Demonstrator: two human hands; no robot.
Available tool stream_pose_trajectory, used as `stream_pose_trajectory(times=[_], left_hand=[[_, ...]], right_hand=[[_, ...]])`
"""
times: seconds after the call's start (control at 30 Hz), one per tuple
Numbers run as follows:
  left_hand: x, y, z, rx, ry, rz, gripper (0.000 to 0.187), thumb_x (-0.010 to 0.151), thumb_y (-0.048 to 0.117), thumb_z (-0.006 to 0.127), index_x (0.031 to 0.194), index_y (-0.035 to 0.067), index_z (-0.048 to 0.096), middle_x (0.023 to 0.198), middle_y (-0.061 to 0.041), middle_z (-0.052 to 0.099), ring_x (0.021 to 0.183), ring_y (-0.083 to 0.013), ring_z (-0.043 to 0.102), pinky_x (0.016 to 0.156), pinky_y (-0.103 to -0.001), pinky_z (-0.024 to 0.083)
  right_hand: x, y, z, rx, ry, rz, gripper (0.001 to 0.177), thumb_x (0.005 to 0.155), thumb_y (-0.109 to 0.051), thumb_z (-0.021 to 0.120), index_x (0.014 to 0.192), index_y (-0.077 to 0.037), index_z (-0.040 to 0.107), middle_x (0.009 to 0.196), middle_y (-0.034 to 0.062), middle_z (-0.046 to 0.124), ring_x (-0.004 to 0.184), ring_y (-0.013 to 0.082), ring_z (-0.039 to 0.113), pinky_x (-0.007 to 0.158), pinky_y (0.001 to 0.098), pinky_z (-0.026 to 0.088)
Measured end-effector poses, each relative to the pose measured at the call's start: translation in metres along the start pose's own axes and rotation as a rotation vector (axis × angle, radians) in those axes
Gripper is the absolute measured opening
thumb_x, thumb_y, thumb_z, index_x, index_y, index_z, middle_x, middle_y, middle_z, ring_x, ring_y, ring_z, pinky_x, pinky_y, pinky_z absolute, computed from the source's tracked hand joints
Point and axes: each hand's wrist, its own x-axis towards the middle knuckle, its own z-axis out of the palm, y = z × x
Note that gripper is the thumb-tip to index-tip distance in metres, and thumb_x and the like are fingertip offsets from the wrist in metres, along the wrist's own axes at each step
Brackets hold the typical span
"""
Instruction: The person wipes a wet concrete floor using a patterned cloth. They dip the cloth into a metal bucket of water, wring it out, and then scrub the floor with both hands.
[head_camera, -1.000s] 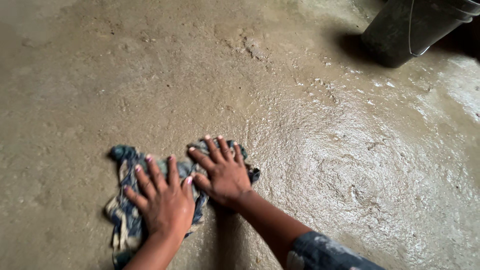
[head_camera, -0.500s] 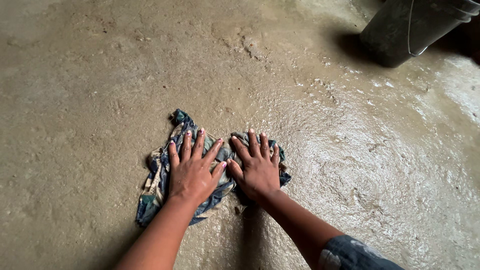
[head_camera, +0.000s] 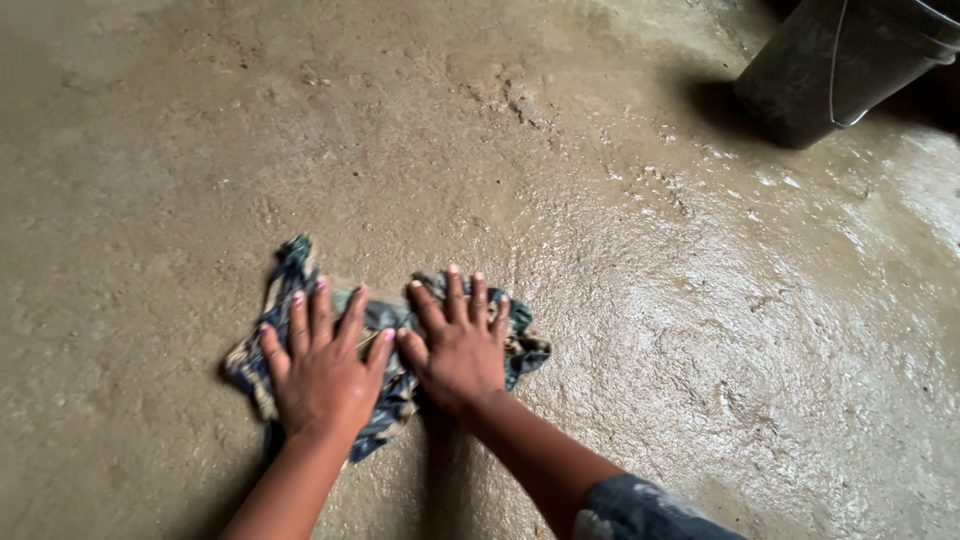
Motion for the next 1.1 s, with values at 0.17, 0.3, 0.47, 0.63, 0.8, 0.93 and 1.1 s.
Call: stream_pose_trajectory(times=[0.17,0.3,0.47,0.63,0.8,0.93,1.1], left_hand=[[-0.027,-0.041,0.007,0.000,0.015,-0.105,0.074,0.091,0.070,0.036,0.157,0.040,0.024,0.168,-0.002,0.014,0.154,-0.0279,0.012,0.118,-0.060,0.004],[-0.046,-0.062,0.012,-0.027,0.144,-0.129,0.077,0.092,0.066,0.035,0.162,0.039,0.023,0.168,-0.005,0.017,0.154,-0.0323,0.013,0.116,-0.063,0.003],[-0.053,-0.058,0.019,0.014,0.127,-0.198,0.073,0.093,0.066,0.035,0.159,0.037,0.022,0.167,-0.008,0.017,0.154,-0.0333,0.011,0.117,-0.066,0.003],[-0.036,-0.045,0.018,0.064,0.077,-0.189,0.074,0.093,0.064,0.031,0.160,0.034,0.018,0.167,-0.011,0.009,0.152,-0.0390,0.005,0.113,-0.070,-0.001],[0.000,-0.020,0.007,0.025,-0.072,-0.091,0.077,0.094,0.065,0.029,0.164,0.037,0.012,0.172,-0.006,0.001,0.154,-0.0415,-0.003,0.111,-0.070,-0.005],[0.024,0.013,-0.002,0.028,-0.180,0.069,0.075,0.097,0.063,0.033,0.163,0.036,0.011,0.171,-0.003,-0.001,0.154,-0.0364,-0.005,0.116,-0.067,-0.006],[0.039,0.060,0.001,0.015,-0.225,0.264,0.071,0.099,0.059,0.034,0.161,0.035,0.009,0.171,-0.004,-0.003,0.154,-0.0360,-0.005,0.118,-0.062,-0.005]], right_hand=[[-0.007,-0.029,0.011,0.037,-0.011,-0.134,0.068,0.097,-0.060,0.039,0.159,-0.032,0.032,0.170,0.0145,0.011,0.156,0.0420,-0.001,0.119,0.0655,-0.006],[-0.012,-0.044,0.015,0.015,-0.053,-0.257,0.065,0.099,-0.061,0.034,0.158,-0.033,0.031,0.169,0.0153,0.009,0.155,0.0419,-0.001,0.119,0.0661,-0.005],[-0.015,-0.041,0.011,0.034,-0.075,-0.319,0.067,0.098,-0.062,0.033,0.159,-0.034,0.033,0.171,0.0132,0.012,0.157,0.0412,0.001,0.120,0.0651,-0.003],[-0.002,-0.028,0.011,0.012,-0.066,-0.321,0.066,0.099,-0.064,0.030,0.159,-0.036,0.032,0.171,0.0110,0.011,0.157,0.0389,0.002,0.122,0.0626,-0.004],[0.015,0.000,0.005,-0.014,-0.072,-0.243,0.068,0.097,-0.067,0.028,0.159,-0.039,0.029,0.170,0.0106,0.008,0.157,0.0369,0.001,0.121,0.0607,-0.006],[0.022,0.035,-0.008,-0.068,-0.065,-0.139,0.067,0.097,-0.067,0.029,0.158,-0.041,0.029,0.171,0.0094,0.006,0.157,0.0359,0.001,0.121,0.0594,-0.005],[0.021,0.081,-0.020,-0.104,-0.033,-0.032,0.067,0.097,-0.067,0.031,0.159,-0.042,0.028,0.171,0.0088,0.007,0.156,0.0364,0.001,0.122,0.0593,-0.003]])
